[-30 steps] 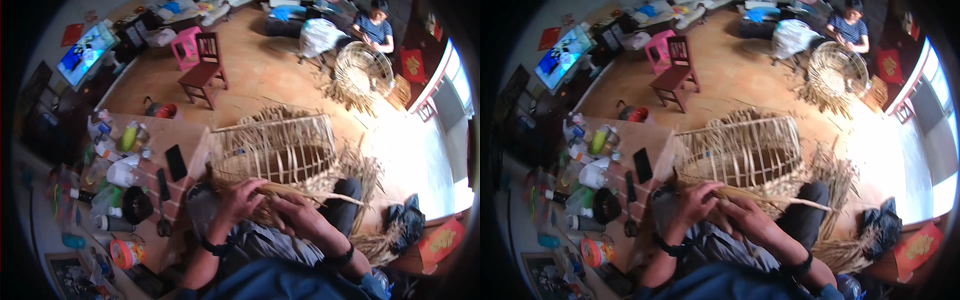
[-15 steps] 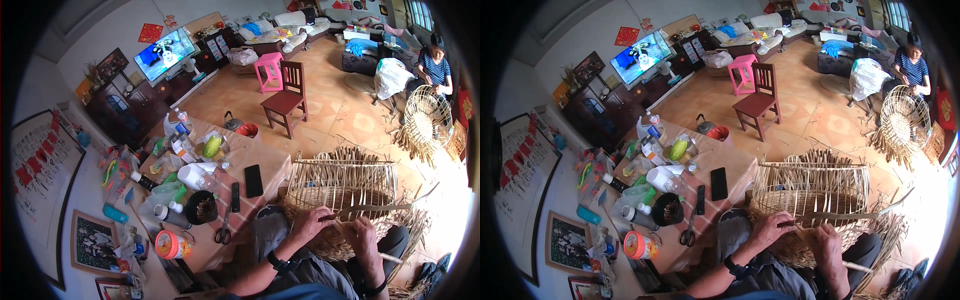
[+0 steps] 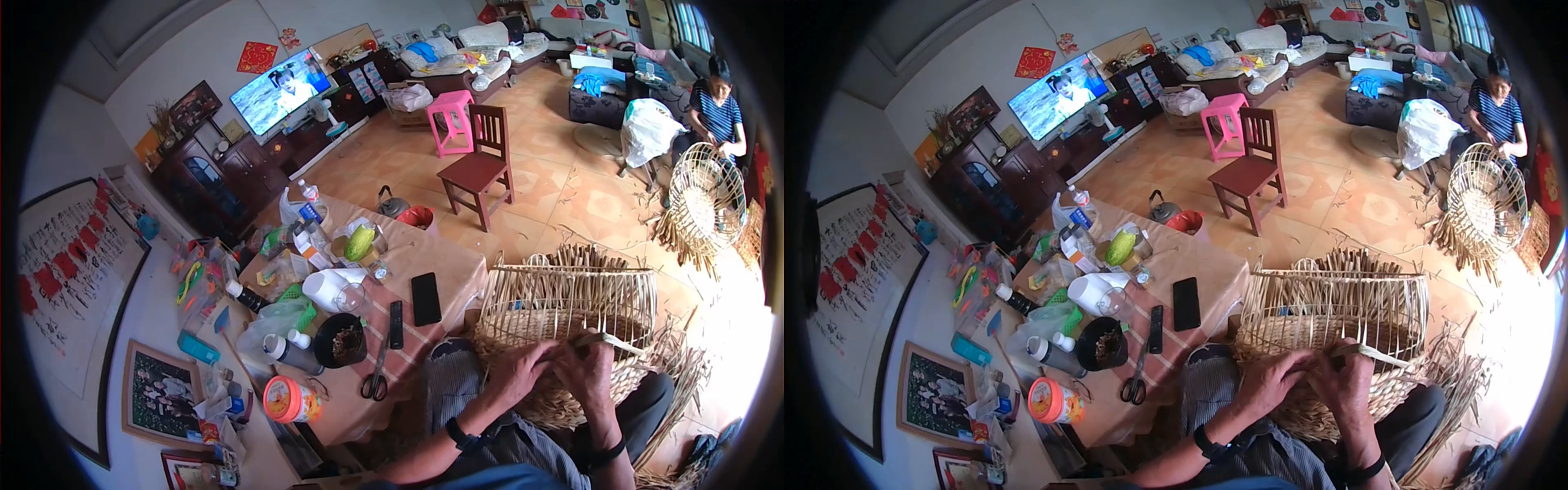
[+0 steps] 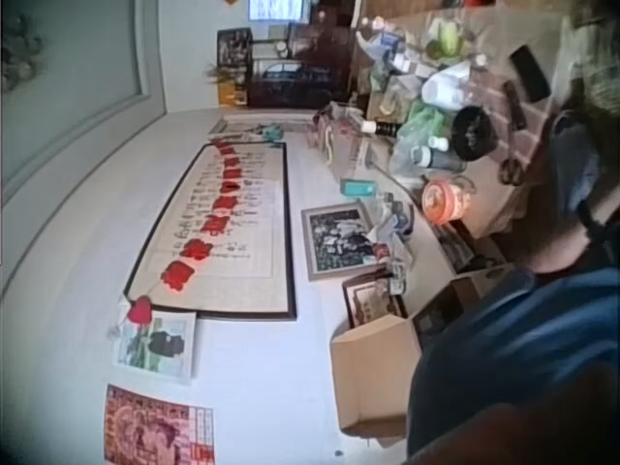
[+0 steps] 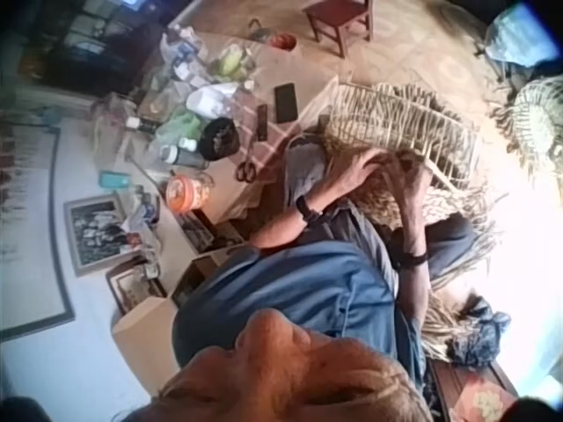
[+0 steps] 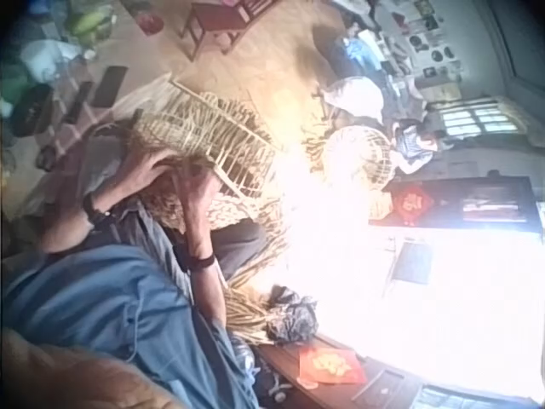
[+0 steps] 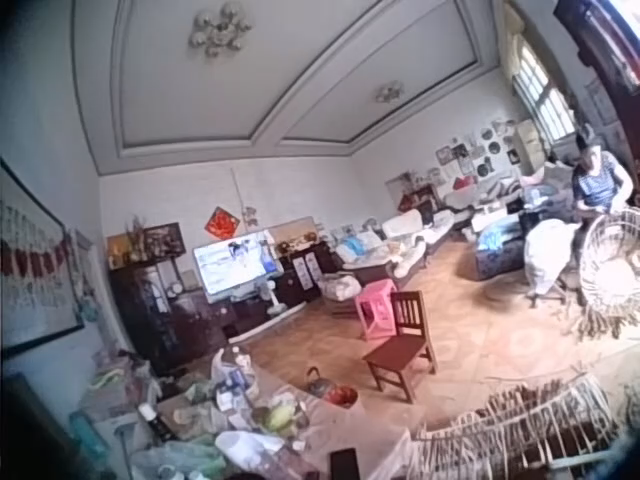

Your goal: Weaving a large basket from wood or bamboo strips.

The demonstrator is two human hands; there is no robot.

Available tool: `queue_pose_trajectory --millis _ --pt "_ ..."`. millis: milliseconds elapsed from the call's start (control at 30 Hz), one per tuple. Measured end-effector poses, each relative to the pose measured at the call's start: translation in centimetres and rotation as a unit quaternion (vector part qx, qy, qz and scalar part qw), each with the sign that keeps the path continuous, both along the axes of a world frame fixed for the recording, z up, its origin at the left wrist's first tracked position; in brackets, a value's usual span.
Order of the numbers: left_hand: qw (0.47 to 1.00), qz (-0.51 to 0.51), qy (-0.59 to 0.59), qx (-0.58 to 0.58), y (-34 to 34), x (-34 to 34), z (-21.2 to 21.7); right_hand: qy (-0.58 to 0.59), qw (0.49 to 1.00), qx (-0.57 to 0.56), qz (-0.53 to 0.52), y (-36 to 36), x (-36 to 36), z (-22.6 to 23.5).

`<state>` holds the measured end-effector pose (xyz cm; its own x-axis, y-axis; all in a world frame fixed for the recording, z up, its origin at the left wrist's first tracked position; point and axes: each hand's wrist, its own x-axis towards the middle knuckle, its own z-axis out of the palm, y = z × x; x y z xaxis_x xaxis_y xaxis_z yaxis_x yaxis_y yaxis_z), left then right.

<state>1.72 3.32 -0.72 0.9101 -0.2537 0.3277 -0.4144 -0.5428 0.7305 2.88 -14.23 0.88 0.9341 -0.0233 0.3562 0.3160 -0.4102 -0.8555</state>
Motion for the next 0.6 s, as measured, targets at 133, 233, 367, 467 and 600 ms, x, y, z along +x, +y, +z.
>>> queue_pose_trajectory --millis 133,233,367,467,600 --pt "0.991 -0.035 -0.096 0.089 0.1 -1.9 -1.1 -0.028 0.998 -0.055 -0.026 -0.1 0.4 0.0" --pt "0.976 -0.034 -0.124 0.175 0.1 -2.8 -1.7 -0.029 0.998 -0.06 -0.007 0.3 1.0 0.9" --pt "0.961 -0.041 -0.132 0.239 0.1 -3.0 -2.0 -0.024 0.994 -0.051 0.092 0.2 1.3 2.5" --pt "0.958 -0.035 -0.15 0.242 0.0 -2.8 -1.9 0.006 0.989 -0.093 0.116 -0.8 1.1 3.1" --pt "0.974 -0.043 -0.102 0.2 -0.3 -2.0 -1.5 -0.051 0.956 -0.228 0.175 -2.1 0.8 2.5"
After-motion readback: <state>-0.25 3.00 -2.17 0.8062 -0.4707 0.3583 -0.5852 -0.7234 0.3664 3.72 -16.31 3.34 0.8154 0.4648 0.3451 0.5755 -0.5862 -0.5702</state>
